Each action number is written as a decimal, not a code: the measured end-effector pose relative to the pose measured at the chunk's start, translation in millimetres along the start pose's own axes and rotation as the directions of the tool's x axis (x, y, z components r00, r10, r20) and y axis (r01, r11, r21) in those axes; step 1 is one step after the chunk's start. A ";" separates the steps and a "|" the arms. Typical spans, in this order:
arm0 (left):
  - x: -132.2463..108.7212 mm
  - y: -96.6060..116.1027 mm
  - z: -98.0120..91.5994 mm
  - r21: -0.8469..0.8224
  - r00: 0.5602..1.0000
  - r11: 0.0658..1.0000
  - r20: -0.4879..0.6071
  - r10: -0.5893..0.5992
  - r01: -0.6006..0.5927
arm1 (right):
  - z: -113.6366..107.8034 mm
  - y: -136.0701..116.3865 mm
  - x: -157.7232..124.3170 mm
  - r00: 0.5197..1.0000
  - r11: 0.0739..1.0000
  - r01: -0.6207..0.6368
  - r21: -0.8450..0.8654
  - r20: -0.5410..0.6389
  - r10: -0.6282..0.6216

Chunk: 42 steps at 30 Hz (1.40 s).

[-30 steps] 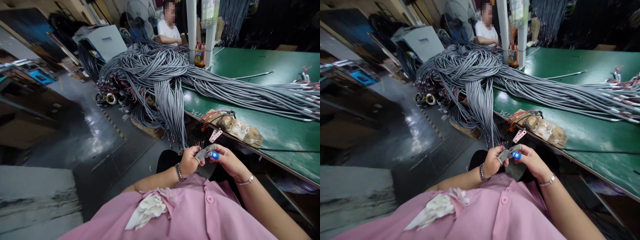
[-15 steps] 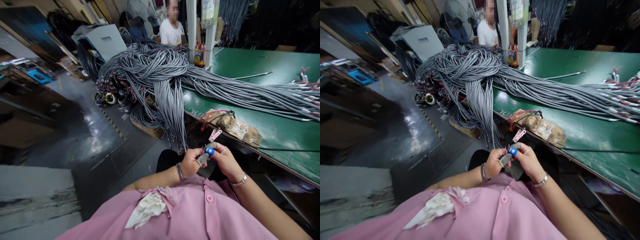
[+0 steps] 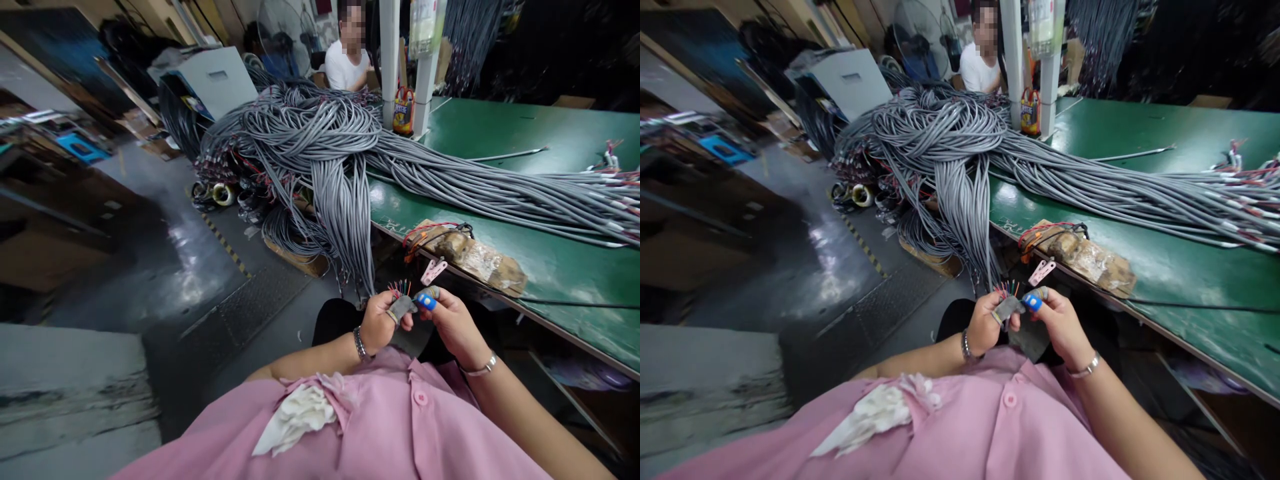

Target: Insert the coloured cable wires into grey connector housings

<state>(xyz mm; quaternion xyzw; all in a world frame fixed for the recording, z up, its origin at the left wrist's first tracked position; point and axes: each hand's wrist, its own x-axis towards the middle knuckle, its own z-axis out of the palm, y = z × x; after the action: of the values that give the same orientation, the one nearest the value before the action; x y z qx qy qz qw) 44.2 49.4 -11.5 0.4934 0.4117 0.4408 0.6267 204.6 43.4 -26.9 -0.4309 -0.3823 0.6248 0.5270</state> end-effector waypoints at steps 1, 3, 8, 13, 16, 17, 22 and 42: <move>1.3 1.1 0.0 -0.016 1.000 1.000 0.004 0.000 0.000 | -2.2 0.6 2.8 1.000 0.997 -0.020 0.072 -0.018 0.021; 4.7 3.5 0.7 -0.059 1.000 0.998 0.019 -0.006 0.008 | -7.5 -0.6 10.5 0.995 0.973 -0.074 0.219 -0.046 0.086; 16.6 7.7 7.2 -0.168 0.997 0.985 0.075 -0.017 0.029 | -11.7 -15.6 30.2 0.988 0.935 -0.142 0.324 -0.005 0.151; 23.2 5.7 13.8 -0.177 0.995 0.983 0.096 -0.035 0.052 | -1.1 -22.8 37.2 0.997 0.946 -0.053 0.318 -0.038 0.068; 23.7 3.0 15.1 -0.172 0.992 0.981 0.100 -0.076 0.092 | 2.8 -21.3 38.5 0.996 0.937 -0.010 0.349 -0.083 0.042; 23.6 2.1 15.3 -0.172 0.991 0.980 0.102 -0.087 0.104 | 3.5 -21.0 38.9 0.995 0.936 0.002 0.351 -0.097 0.034; 22.8 -1.8 14.9 -0.180 0.991 0.977 0.088 -0.103 0.118 | 3.5 -19.4 39.2 0.993 0.927 -0.003 0.375 -0.104 0.046; 22.4 12.8 -2.6 0.471 0.869 0.754 0.061 0.490 -0.458 | 3.0 -8.6 35.7 0.963 0.976 0.160 0.150 -0.241 -0.121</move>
<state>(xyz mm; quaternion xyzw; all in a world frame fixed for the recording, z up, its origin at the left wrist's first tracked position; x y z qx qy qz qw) 46.0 73.1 -1.1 0.7036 0.3880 0.4876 0.3415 202.0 79.9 -22.7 -0.4263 -0.2944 0.5614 0.6453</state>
